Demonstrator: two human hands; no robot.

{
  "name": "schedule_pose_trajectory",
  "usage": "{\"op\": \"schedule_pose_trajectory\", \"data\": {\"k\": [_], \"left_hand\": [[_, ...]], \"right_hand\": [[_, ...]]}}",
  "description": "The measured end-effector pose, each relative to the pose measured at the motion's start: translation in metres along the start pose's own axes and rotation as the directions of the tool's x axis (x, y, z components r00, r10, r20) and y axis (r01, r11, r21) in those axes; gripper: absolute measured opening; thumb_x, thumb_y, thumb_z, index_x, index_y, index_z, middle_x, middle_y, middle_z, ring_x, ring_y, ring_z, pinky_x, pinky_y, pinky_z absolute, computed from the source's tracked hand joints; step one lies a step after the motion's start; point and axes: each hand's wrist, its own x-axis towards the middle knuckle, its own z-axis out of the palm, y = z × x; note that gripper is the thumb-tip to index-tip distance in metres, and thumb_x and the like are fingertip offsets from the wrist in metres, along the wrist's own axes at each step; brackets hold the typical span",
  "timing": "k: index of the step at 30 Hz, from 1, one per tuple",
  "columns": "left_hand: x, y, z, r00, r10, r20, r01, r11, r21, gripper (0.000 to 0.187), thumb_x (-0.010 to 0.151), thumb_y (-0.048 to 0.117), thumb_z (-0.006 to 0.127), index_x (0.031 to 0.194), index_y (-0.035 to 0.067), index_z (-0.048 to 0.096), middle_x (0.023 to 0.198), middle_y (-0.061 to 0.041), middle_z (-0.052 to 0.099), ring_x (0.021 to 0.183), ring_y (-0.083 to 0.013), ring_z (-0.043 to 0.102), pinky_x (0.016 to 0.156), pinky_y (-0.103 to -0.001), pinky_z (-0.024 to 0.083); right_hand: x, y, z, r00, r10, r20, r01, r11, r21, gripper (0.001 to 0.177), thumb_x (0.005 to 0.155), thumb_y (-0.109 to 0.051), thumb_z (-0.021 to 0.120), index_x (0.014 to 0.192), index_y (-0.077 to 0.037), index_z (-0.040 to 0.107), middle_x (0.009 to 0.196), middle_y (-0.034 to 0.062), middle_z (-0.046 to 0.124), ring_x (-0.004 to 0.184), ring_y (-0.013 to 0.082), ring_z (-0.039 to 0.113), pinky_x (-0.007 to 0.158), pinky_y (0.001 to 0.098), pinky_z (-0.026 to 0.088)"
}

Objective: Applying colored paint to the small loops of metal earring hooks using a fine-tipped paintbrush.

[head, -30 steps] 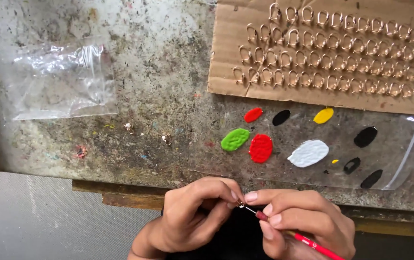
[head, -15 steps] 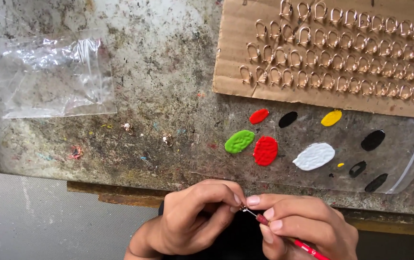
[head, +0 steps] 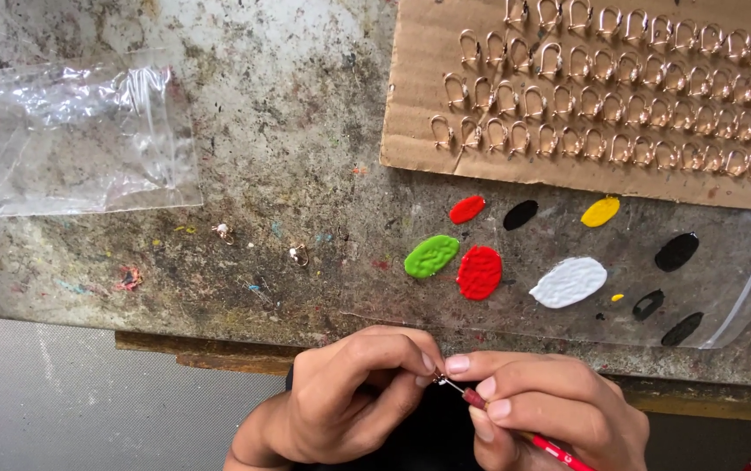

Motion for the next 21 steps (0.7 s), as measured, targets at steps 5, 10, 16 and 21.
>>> {"op": "schedule_pose_trajectory", "data": {"k": [5,10,16,21], "left_hand": [[0.0008,-0.0007,-0.0001,1.0,0.003,0.008,-0.003,1.0,-0.017,0.009,0.099,-0.006,0.059,0.107,-0.005,0.056,0.097,-0.02,0.071,0.086,-0.0237,0.075,0.074,-0.025,0.062],[0.0003,-0.0018,0.0002,1.0,0.014,0.003,-0.013,1.0,-0.018,0.009,0.099,-0.007,0.059,0.107,-0.005,0.056,0.098,-0.02,0.071,0.086,-0.0245,0.076,0.076,-0.026,0.063],[0.001,-0.002,0.0004,1.0,0.016,0.006,-0.016,1.0,-0.021,0.01,0.098,-0.008,0.059,0.107,-0.006,0.056,0.097,-0.021,0.071,0.086,-0.0253,0.076,0.075,-0.026,0.063],[0.0028,-0.0015,0.001,1.0,0.021,0.0,-0.021,0.999,-0.024,0.009,0.099,-0.008,0.058,0.107,-0.006,0.056,0.096,-0.021,0.071,0.085,-0.0254,0.076,0.077,-0.027,0.063]], "right_hand": [[0.0006,-0.002,0.0,1.0,0.02,-0.005,-0.02,1.0,-0.003,0.01,0.089,-0.018,0.066,0.089,-0.012,0.058,0.082,0.0058,0.069,0.077,0.0201,0.088,0.073,0.0203,0.077],[-0.0005,0.0028,-0.0032,1.0,-0.005,0.031,0.004,1.0,0.019,0.009,0.088,-0.015,0.068,0.091,-0.012,0.059,0.084,0.0055,0.07,0.079,0.0204,0.089,0.075,0.0205,0.078],[0.0,0.003,-0.0026,1.0,-0.014,0.023,0.014,1.0,-0.002,0.009,0.088,-0.016,0.068,0.09,-0.013,0.059,0.083,0.003,0.07,0.078,0.0185,0.088,0.072,0.0171,0.075],[-0.0001,-0.0016,0.001,0.999,0.029,-0.023,-0.029,0.999,-0.014,0.01,0.088,-0.018,0.067,0.088,-0.014,0.058,0.08,0.0023,0.069,0.076,0.0178,0.088,0.071,0.0173,0.074]]}}
